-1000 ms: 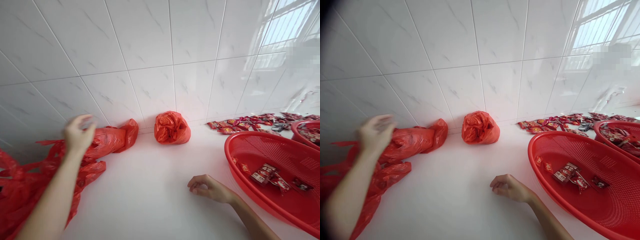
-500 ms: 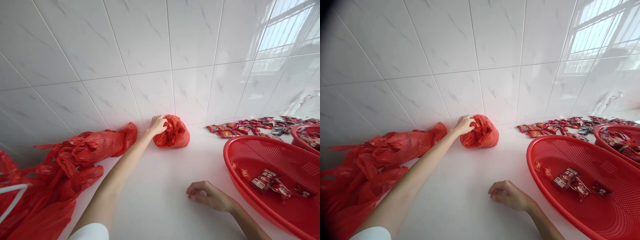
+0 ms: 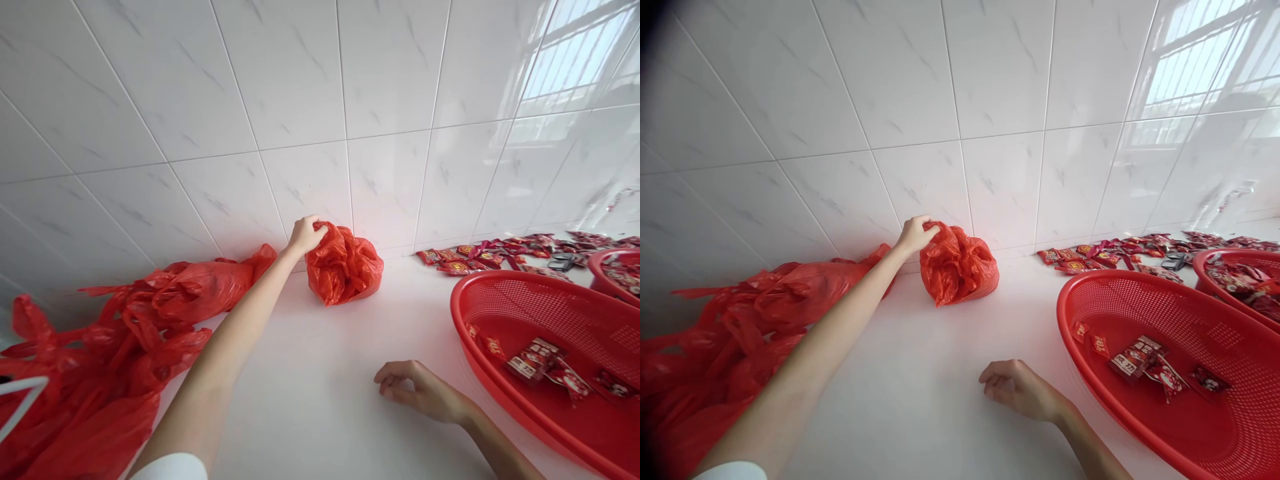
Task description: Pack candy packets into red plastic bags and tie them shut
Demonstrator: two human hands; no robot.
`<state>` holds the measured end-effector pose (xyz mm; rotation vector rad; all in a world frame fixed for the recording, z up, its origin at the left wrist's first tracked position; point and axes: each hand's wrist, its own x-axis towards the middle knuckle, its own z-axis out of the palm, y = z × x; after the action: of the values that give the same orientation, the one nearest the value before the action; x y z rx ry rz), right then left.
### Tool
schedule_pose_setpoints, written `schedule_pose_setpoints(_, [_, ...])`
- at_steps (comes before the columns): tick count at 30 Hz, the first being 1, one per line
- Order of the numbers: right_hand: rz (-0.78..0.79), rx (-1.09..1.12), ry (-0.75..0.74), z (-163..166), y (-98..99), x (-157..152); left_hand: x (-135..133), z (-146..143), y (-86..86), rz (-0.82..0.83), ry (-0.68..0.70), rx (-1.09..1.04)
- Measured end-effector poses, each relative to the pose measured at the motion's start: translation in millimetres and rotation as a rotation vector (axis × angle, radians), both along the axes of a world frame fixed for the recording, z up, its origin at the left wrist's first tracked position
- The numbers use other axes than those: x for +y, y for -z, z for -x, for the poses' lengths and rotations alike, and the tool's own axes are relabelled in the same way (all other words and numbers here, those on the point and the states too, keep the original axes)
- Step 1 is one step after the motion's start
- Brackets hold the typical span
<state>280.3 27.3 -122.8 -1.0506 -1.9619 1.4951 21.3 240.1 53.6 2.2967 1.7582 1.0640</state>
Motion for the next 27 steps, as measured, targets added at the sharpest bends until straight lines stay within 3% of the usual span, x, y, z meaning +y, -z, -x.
schedule_pose_setpoints(8, [-0.006,-0.014,0.034,2.8,-0.8,-0.3,-20.4,6.4,16.5,0.150,0.207,0.110])
schedule_pose_setpoints(16, [-0.037,0.027,0.100,8.1,2.5,-0.2,-52.7,2.4,51.4,0.212,0.293,0.214])
schedule_pose_setpoints(19, [-0.129,0.022,0.150,11.6,3.2,-0.1,-62.2,-0.4,60.8,0.209,0.270,0.221])
schedule_pose_setpoints(23, [-0.370,0.067,0.301,21.9,-0.9,1.2,-73.3,-2.4,67.9,0.186,0.281,0.221])
schedule_pose_setpoints(27, [-0.525,0.081,0.396,44.5,-22.9,15.1,-82.5,-4.1,79.0,0.178,0.298,0.245])
